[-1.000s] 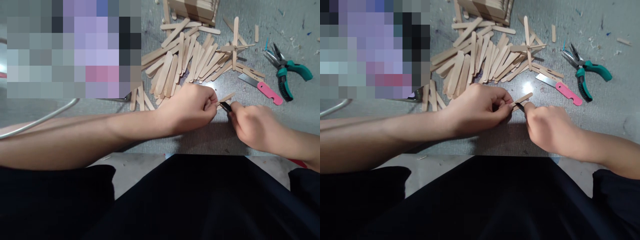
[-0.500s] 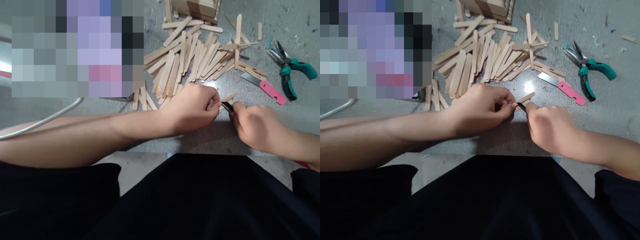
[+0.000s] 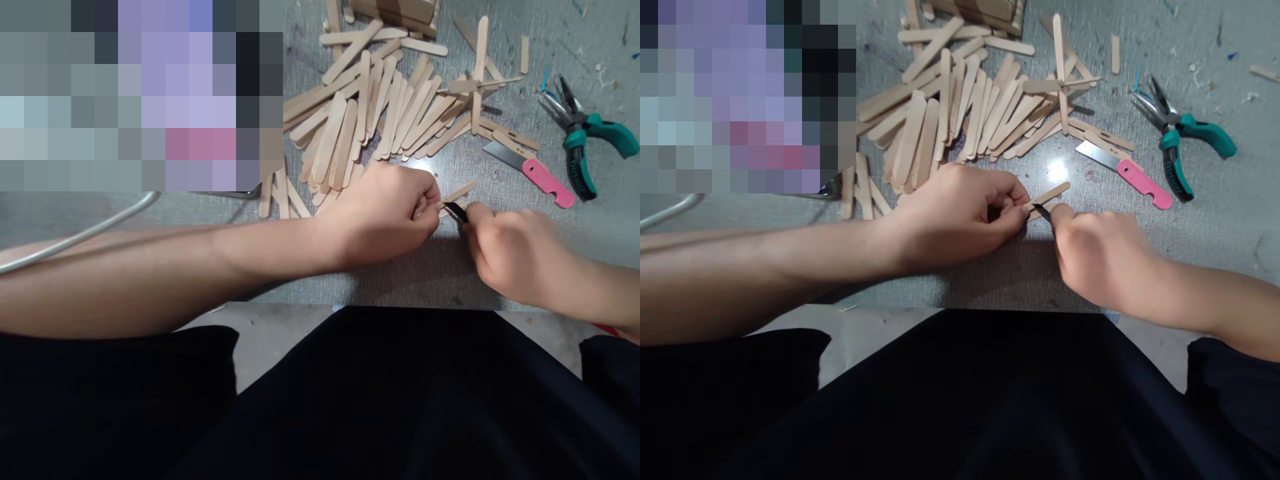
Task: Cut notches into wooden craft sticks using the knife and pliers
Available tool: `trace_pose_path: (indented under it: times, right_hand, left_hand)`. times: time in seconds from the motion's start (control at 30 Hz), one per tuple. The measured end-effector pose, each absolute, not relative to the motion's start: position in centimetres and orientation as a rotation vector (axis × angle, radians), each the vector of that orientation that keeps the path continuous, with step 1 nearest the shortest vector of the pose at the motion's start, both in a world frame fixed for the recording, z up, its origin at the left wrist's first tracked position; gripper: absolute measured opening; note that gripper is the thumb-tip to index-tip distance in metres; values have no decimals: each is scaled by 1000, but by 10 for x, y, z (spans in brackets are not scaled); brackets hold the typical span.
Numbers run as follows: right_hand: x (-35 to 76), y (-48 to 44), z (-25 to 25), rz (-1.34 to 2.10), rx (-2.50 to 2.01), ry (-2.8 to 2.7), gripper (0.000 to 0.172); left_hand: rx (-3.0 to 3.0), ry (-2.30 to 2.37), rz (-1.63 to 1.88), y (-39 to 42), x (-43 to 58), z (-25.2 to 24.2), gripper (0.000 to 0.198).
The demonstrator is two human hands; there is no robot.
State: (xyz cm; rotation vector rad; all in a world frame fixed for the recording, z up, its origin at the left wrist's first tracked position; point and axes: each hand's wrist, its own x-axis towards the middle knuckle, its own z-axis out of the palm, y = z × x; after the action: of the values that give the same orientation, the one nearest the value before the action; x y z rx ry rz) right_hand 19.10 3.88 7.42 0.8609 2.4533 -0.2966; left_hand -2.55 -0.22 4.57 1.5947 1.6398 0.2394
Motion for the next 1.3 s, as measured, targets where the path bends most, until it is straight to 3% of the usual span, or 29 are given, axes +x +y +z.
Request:
trace_pose_path:
  times: [1.03, 1.3]
  right_hand:
    - [187, 33, 76, -238, 836, 2466, 31]
    - [181, 35, 78, -301, 776, 2426, 40]
  left_hand:
    - [1541, 1626, 295, -6, -28, 43, 18]
    - [1543, 1612, 469, -18, -30, 38, 14]
